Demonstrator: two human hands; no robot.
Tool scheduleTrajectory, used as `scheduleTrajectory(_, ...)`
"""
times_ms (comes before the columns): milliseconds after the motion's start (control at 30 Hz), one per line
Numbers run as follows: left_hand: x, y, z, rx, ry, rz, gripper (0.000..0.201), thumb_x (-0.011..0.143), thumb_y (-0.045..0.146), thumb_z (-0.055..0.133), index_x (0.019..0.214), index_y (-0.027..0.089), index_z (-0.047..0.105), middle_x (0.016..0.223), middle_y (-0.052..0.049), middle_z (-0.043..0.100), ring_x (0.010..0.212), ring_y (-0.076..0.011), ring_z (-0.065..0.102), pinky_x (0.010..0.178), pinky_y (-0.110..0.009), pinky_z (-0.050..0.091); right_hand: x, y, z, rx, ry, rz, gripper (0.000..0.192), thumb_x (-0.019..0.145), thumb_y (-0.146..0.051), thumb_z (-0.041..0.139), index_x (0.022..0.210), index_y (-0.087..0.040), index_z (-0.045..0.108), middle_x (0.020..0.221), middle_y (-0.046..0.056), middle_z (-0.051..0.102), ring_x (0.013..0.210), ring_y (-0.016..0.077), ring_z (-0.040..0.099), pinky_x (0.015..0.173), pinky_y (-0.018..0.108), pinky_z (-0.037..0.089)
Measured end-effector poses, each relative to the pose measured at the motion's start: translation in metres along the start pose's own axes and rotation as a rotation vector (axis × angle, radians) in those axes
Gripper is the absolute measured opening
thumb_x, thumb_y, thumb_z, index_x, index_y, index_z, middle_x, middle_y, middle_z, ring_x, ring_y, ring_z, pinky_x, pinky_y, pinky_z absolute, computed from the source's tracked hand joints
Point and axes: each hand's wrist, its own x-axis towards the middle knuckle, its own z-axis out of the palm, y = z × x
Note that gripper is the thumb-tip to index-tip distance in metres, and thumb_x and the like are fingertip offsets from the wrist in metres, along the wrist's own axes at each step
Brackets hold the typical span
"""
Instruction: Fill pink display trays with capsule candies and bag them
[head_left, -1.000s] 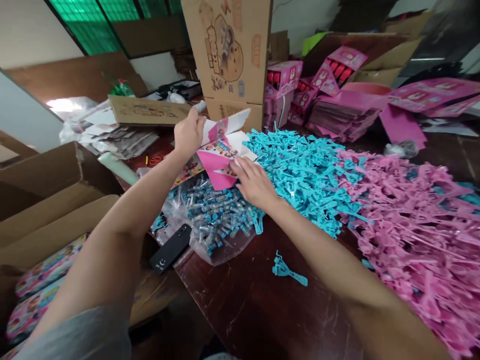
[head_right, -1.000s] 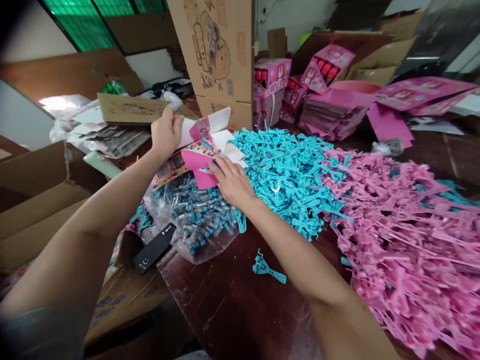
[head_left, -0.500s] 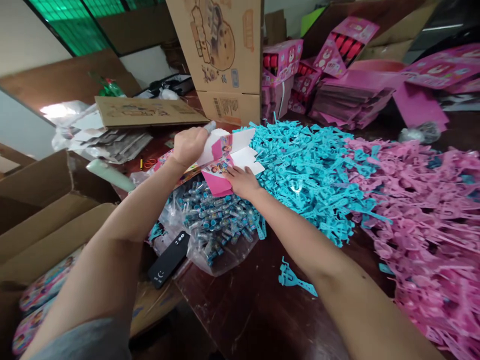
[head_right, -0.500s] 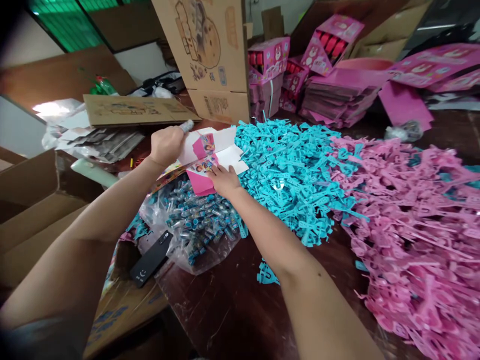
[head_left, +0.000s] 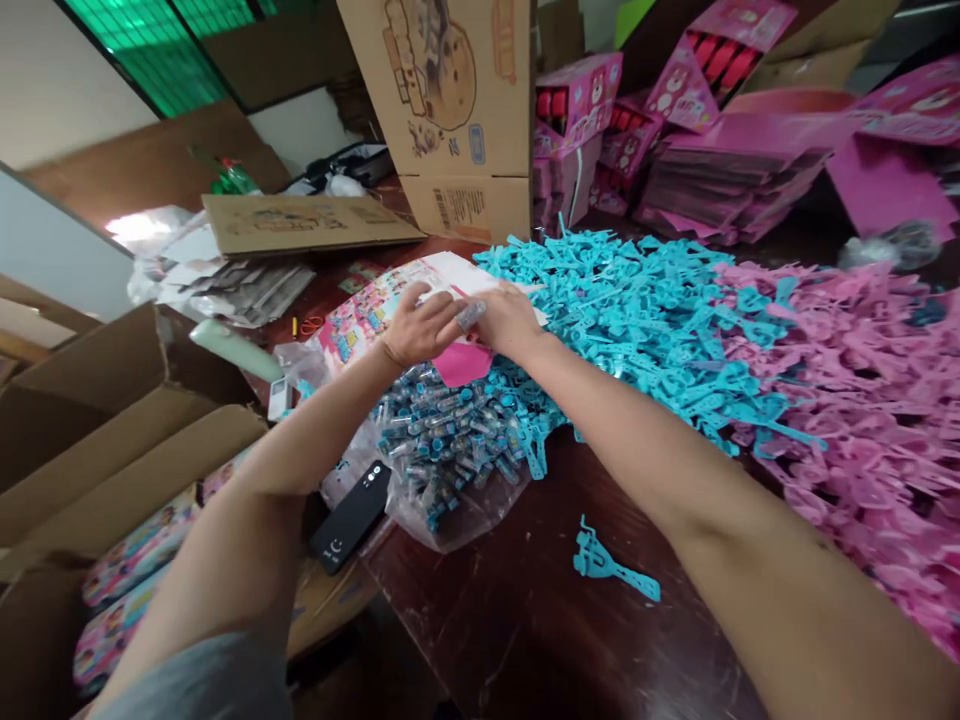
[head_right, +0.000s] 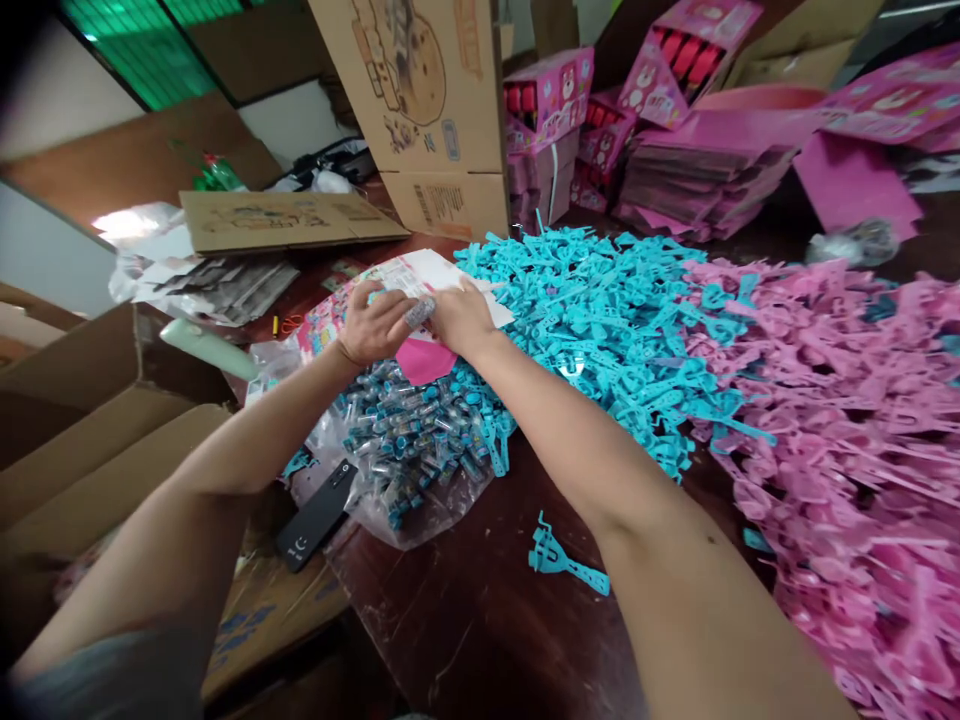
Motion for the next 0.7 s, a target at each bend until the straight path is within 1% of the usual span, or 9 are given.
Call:
scheduleTrajectory(33, -0.007, 0.016, -0.002, -0.015, -0.007, -0.050, 0.030, 0.113, 0.030, 0.043, 0.121, 0.026, 0.072, 0.117, -0.012, 0.082, 0.106, -0.0271, 0.074, 0.099, -0.055, 0.052, 0.005, -0.002, 0.002, -0.008, -0.070, 0.012, 0.034, 0.104, -0.024, 0.055, 0.131, -0.024, 0.077, 0.134, 0.012, 0.078, 0.129, 0.0313, 0.070, 0.118, 0.049, 0.046)
scheduleTrajectory(100, -0.019, 0.047, -0.007, -0.071, -0.118, -0.139, 0.029, 0.110, 0.045, 0.055, 0.125, 0.028, 0.072, 0.136, -0.013, 0.078, 0.127, -0.0316, 0.071, 0.112, -0.058, 0.050, 0.011, -0.003, 0.006, -0.004, -0.093, 0.044, 0.035, 0.106, -0.028, 0.052, 0.127, -0.025, 0.080, 0.123, 0.013, 0.082, 0.116, 0.0326, 0.075, 0.102, 0.047, 0.055)
scheduleTrajectory(200, -0.024, 0.073, -0.011, -0.103, -0.394, -0.307, 0.048, 0.108, 0.049, 0.056, 0.144, 0.020, 0.067, 0.162, -0.019, 0.060, 0.148, -0.0369, 0.059, 0.120, -0.055, 0.051, 0.014, 0.002, 0.009, 0.003, -0.040, 0.060, 0.043, 0.110, -0.031, 0.045, 0.139, -0.029, 0.076, 0.135, 0.012, 0.079, 0.122, 0.0332, 0.074, 0.098, 0.046, 0.057)
scheduleTrajectory(267, -0.021, 0.070, -0.013, -0.108, -0.540, -0.398, 0.049, 0.109, 0.030, 0.047, 0.154, 0.015, 0.061, 0.169, -0.019, 0.051, 0.151, -0.0353, 0.057, 0.119, -0.050, 0.054, 0.014, 0.010, 0.009, 0.021, -0.029, 0.005, 0.044, 0.110, -0.029, 0.046, 0.144, -0.031, 0.073, 0.145, 0.007, 0.075, 0.129, 0.0306, 0.071, 0.102, 0.044, 0.056)
scheduleTrajectory(333, -0.020, 0.054, -0.014, -0.130, -0.626, -0.407, 0.054, 0.106, 0.015, 0.041, 0.157, 0.017, 0.060, 0.171, -0.014, 0.049, 0.152, -0.0323, 0.057, 0.121, -0.046, 0.054, 0.014, 0.022, 0.009, 0.056, -0.028, -0.093, 0.044, 0.107, -0.023, 0.049, 0.144, -0.030, 0.073, 0.149, 0.004, 0.072, 0.136, 0.0274, 0.068, 0.112, 0.043, 0.052)
scheduleTrajectory(400, -0.024, 0.033, -0.016, -0.151, -0.658, -0.388, 0.059, 0.103, 0.010, 0.042, 0.159, 0.020, 0.060, 0.171, -0.011, 0.049, 0.155, -0.0306, 0.054, 0.126, -0.045, 0.050, 0.013, 0.039, 0.009, 0.093, -0.008, -0.158, 0.044, 0.105, -0.017, 0.050, 0.140, -0.026, 0.076, 0.150, 0.004, 0.072, 0.142, 0.0253, 0.064, 0.123, 0.044, 0.044)
scheduleTrajectory(500, -0.039, 0.008, -0.019, -0.205, -0.686, -0.409, 0.068, 0.098, 0.004, 0.045, 0.163, 0.020, 0.055, 0.170, -0.010, 0.051, 0.155, -0.0254, 0.054, 0.129, -0.039, 0.046, 0.010, 0.065, 0.002, 0.112, 0.067, -0.123, 0.046, 0.105, -0.013, 0.045, 0.138, -0.020, 0.076, 0.152, 0.008, 0.070, 0.146, 0.0245, 0.061, 0.128, 0.046, 0.039)
scheduleTrajectory(600, -0.045, 0.003, -0.027, -0.244, -0.701, -0.408, 0.058, 0.101, 0.016, 0.054, 0.159, 0.014, 0.057, 0.168, -0.016, 0.053, 0.155, -0.0270, 0.054, 0.129, -0.038, 0.046, 0.008, 0.078, -0.022, 0.125, 0.164, -0.099, 0.041, 0.107, -0.018, 0.047, 0.135, -0.020, 0.076, 0.149, 0.008, 0.072, 0.142, 0.0255, 0.062, 0.124, 0.048, 0.043)
scheduleTrajectory(700, -0.027, 0.020, -0.053, -0.219, -0.571, -0.383, 0.050, 0.106, 0.043, 0.060, 0.148, 0.017, 0.066, 0.166, -0.017, 0.056, 0.155, -0.0334, 0.054, 0.132, -0.049, 0.043, 0.003, 0.066, -0.077, 0.096, 0.275, -0.117, 0.031, 0.109, -0.028, 0.053, 0.129, -0.024, 0.077, 0.136, 0.006, 0.078, 0.138, 0.0266, 0.064, 0.124, 0.054, 0.043)
